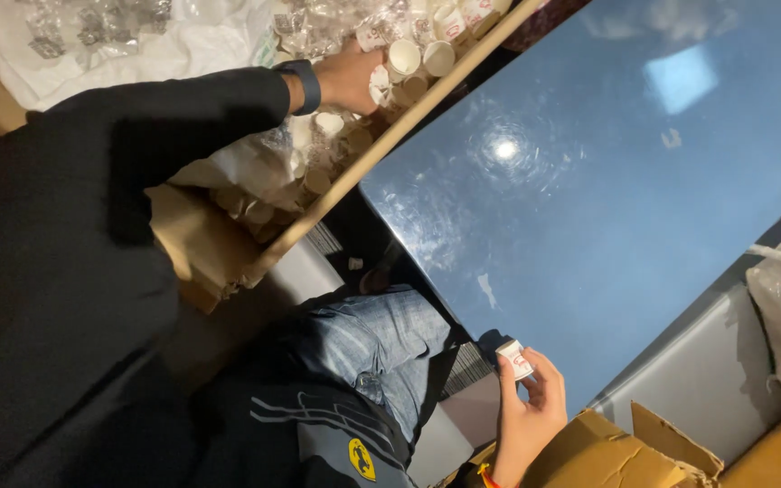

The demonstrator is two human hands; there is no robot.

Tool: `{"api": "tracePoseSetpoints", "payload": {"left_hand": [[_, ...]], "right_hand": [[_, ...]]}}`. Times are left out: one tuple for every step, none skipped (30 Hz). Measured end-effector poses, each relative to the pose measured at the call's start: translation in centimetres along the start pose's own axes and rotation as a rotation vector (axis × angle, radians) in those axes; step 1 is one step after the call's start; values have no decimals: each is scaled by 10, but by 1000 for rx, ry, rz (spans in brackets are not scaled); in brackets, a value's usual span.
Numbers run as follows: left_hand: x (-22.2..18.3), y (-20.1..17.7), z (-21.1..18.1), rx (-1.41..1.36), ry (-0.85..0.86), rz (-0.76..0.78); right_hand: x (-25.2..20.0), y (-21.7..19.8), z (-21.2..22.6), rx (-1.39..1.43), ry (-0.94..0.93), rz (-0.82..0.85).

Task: Unpacking and sorting small paper cups from cardboard boxes onto a blue table.

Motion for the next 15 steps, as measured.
{"api": "tracePoseSetpoints", "payload": {"left_hand": [[1,-9,-7,103,9,31],[0,-17,-15,205,18,65],[-1,-23,-21,210,32,73],[-2,-34,-26,282,36,114],[-3,-44,-32,354,39,154],[-2,-52,-23,372,55,156],[-2,-61,-15,387,112,124],[-2,-71,-7,399,166,88],[-10,-88,-29,414,179,87],[-19,-103,-51,359,159,60],[-29,-118,-72,304,141,33],[-38,-130,-83,317,151,31],[-47,-141,-92,215,61,56],[-56,-153,-101,114,-26,81],[-65,-160,-110,130,-14,79]], "right_hand": [[0,-3,-4,-1,-9,-22],[-1,-8,-8,-3,-14,-46],[0,-15,-11,2,-7,-61],[1,-18,-15,18,0,-80],[2,-22,-18,34,8,-99],[2,-25,-19,51,9,-116],[2,-27,-19,50,1,-122],[3,-30,-18,47,-11,-124],[3,-31,-16,62,-13,-137],[2,-34,-15,45,-28,-135],[1,-36,-13,27,-43,-133],[2,-35,-12,40,-45,-144],[4,-34,-10,42,-50,-146],[6,-32,-8,46,-55,-150],[12,-29,-6,61,-57,-162]]}}
Point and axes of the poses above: each hand's wrist, its own x-axis towards the middle knuckle, its own y-axis out of the palm, z = x × y, the point moved 2 cm from there along x, towards the middle knuckle, and after that the axes turned 13 degrees about y, right-handed, at the moved point
